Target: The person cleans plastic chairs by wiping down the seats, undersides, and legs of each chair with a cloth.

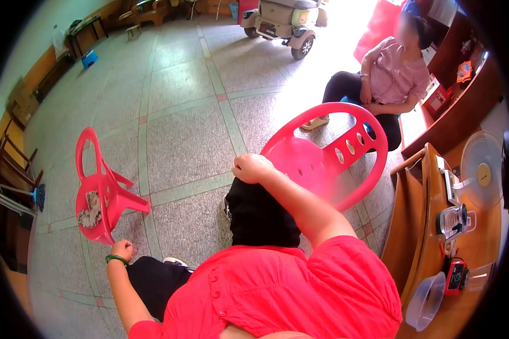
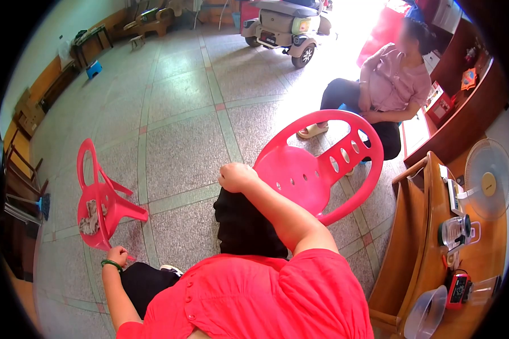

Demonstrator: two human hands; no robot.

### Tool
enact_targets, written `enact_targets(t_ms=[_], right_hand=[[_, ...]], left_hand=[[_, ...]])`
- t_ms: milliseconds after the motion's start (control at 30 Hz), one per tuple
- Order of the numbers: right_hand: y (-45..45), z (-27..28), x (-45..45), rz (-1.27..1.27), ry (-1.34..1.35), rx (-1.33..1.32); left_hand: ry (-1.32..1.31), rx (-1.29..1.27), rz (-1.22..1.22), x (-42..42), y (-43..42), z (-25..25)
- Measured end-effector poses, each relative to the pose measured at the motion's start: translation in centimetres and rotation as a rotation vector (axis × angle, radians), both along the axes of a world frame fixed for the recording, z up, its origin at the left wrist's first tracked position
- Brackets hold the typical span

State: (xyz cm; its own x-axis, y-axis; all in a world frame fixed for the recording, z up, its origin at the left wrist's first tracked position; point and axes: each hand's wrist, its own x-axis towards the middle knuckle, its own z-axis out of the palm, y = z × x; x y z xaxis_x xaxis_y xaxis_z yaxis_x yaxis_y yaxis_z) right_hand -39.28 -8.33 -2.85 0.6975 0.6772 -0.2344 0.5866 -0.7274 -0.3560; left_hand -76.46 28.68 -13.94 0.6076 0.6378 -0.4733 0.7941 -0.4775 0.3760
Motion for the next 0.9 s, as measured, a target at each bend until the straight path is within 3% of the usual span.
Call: enact_targets(t_ms=[900], right_hand=[[0.2, 0.0, 0.1, 0.015, 0.005, -0.013]], left_hand=[[-0.008, -0.036, 0.033, -0.1, -0.3, 0.3]])
